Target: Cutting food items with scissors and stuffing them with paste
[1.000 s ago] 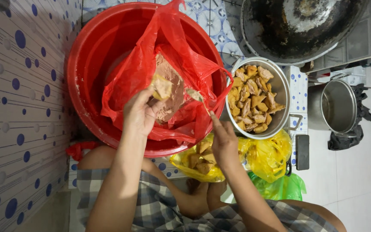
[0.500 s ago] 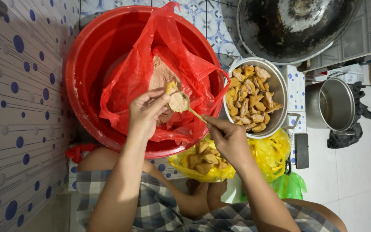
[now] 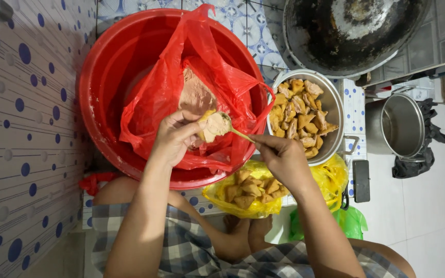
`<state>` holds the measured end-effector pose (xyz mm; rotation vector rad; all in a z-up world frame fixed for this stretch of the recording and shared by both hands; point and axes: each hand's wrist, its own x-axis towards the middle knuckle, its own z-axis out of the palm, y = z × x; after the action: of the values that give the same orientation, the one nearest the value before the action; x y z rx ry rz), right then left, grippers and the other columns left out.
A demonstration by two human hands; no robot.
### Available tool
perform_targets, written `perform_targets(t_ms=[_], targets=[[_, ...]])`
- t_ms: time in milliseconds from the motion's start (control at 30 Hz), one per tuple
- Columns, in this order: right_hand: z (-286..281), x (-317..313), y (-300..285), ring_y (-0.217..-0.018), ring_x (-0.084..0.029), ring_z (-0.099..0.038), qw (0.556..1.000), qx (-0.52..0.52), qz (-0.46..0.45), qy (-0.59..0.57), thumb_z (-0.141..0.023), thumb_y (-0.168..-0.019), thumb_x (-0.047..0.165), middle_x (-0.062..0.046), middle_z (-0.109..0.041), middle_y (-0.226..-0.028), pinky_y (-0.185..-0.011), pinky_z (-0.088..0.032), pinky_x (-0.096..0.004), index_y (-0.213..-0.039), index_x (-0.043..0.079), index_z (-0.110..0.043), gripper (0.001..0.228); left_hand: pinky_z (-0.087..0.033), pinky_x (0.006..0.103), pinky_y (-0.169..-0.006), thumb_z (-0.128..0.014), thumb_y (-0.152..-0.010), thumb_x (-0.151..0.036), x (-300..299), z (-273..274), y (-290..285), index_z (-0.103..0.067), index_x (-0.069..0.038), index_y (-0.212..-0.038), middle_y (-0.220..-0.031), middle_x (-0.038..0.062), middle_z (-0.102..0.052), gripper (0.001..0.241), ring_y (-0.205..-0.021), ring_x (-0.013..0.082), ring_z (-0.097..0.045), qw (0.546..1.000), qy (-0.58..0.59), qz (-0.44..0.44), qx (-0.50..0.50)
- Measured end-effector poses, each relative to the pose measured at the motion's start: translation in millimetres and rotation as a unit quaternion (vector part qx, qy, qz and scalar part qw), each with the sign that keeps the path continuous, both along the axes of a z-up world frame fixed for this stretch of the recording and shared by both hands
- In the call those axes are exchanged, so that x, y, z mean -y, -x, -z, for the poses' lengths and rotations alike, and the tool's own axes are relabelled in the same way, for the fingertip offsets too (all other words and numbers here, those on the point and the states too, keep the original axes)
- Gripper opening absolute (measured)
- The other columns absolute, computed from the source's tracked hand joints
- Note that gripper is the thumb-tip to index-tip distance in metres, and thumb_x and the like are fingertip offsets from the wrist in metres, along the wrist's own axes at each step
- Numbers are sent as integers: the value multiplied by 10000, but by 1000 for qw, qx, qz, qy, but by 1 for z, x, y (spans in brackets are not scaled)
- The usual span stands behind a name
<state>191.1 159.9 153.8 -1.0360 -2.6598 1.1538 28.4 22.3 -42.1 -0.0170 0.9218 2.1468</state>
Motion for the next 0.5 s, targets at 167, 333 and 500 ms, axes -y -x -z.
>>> perform_targets(t_ms=[167,333,500], targets=[[-3,-2,-1,-913,-331,-740,979,121,27,-163,-688,-917,256,-20,-795,-896,-784,-588,-478,-1146,366,-803,279,-667,333,-644,-825,-783,50,-4,4,2,-737,18,-972,-855,121,-659,210,-732,201,-718,1000,26,3,-16],[10,-8,5,-881,-402,-737,962,80,-3,-263,-663,-943,180,-104,-788,-934,-762,-583,-540,-1202,285,-797,310,-677,278,-608,-786,-828,46,5,-45,12,-719,2,-1030,-906,99,-672,217,-713,147,-714,998,9,-61,-10],[75,-14,24,-782,-310,-760,932,96,-92,-337,-599,-970,248,-53,-758,-888,-676,-604,-471,-1197,347,-755,292,-684,298,-674,-807,-854,34,7,-23,25,-707,9,-1036,-1007,131,-709,209,-795,183,-746,994,11,-109,-5]])
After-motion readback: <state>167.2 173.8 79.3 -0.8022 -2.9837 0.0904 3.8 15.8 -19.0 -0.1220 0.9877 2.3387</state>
